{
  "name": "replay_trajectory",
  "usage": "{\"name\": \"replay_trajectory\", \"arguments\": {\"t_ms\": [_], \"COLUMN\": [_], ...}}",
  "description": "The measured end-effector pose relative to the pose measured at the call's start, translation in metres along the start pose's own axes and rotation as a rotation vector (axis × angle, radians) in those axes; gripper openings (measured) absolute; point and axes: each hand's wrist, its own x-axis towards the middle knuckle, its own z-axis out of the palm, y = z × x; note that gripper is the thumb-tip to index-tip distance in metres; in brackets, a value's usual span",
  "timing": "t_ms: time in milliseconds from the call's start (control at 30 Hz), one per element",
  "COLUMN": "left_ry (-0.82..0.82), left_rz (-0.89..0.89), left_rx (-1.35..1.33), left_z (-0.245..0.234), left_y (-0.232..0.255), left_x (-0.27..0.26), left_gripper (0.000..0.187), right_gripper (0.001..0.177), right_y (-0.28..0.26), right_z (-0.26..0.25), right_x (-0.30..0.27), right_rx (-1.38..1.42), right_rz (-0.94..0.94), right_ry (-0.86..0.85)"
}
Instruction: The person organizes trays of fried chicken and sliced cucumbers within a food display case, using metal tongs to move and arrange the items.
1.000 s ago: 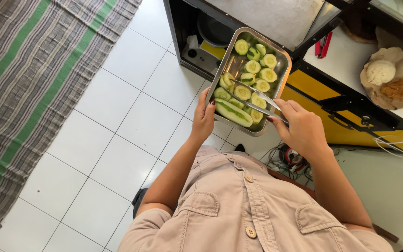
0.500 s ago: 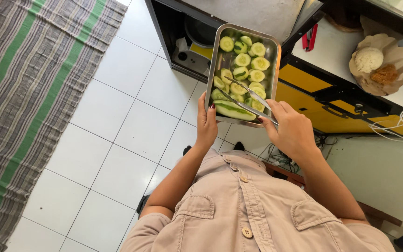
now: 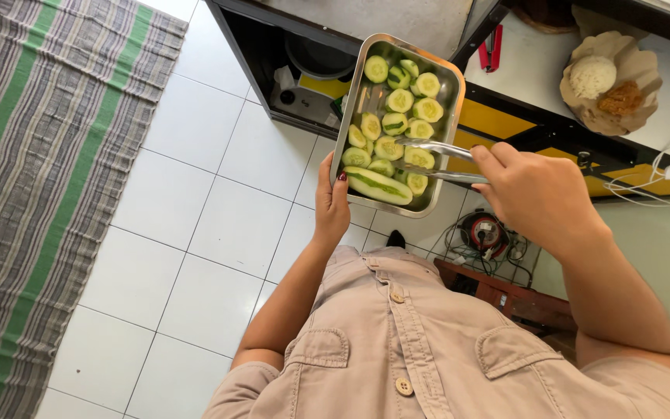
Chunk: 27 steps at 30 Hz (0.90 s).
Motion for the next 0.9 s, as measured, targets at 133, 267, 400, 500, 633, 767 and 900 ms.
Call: {"name": "replay_trajectory", "arguments": {"t_ms": [133, 267, 400, 500, 633, 767, 900], "left_ry": [0.009, 0.006, 0.025, 0.008, 0.003, 0.011, 0.026], "left_rz": [-0.043, -0.046, -0.083, -0.073, -0.132, -0.139, -0.161], "left_rx": [-0.007, -0.056, -0.028, -0.056, -0.164, -0.127, -0.112], "left_z": [0.001, -0.004, -0.004, -0.006, -0.009, -0.012, -0.009], "left_y": [0.001, 0.002, 0.001, 0.0, 0.0, 0.002, 0.01], "left_x": [0.001, 0.004, 0.006, 0.009, 0.01, 0.011, 0.012], "left_gripper": [0.043, 0.041, 0.041, 0.042, 0.043, 0.045, 0.044], "right_gripper": [0.044, 0.04, 0.042, 0.04, 0.033, 0.036, 0.038], "right_y": [-0.009, -0.003, -0.003, 0.0, 0.006, 0.011, 0.011], "right_z": [0.001, -0.001, 0.002, 0.003, 0.003, 0.003, 0.013], "right_x": [0.007, 0.01, 0.015, 0.019, 0.018, 0.012, 0.01], "right_rx": [-0.05, 0.0, 0.015, 0.0, -0.016, 0.019, 0.035], "right_rz": [-0.045, -0.025, -0.054, -0.064, -0.055, -0.045, -0.045], "right_ry": [0.05, -0.02, 0.009, 0.029, -0.003, 0.041, 0.14]}}
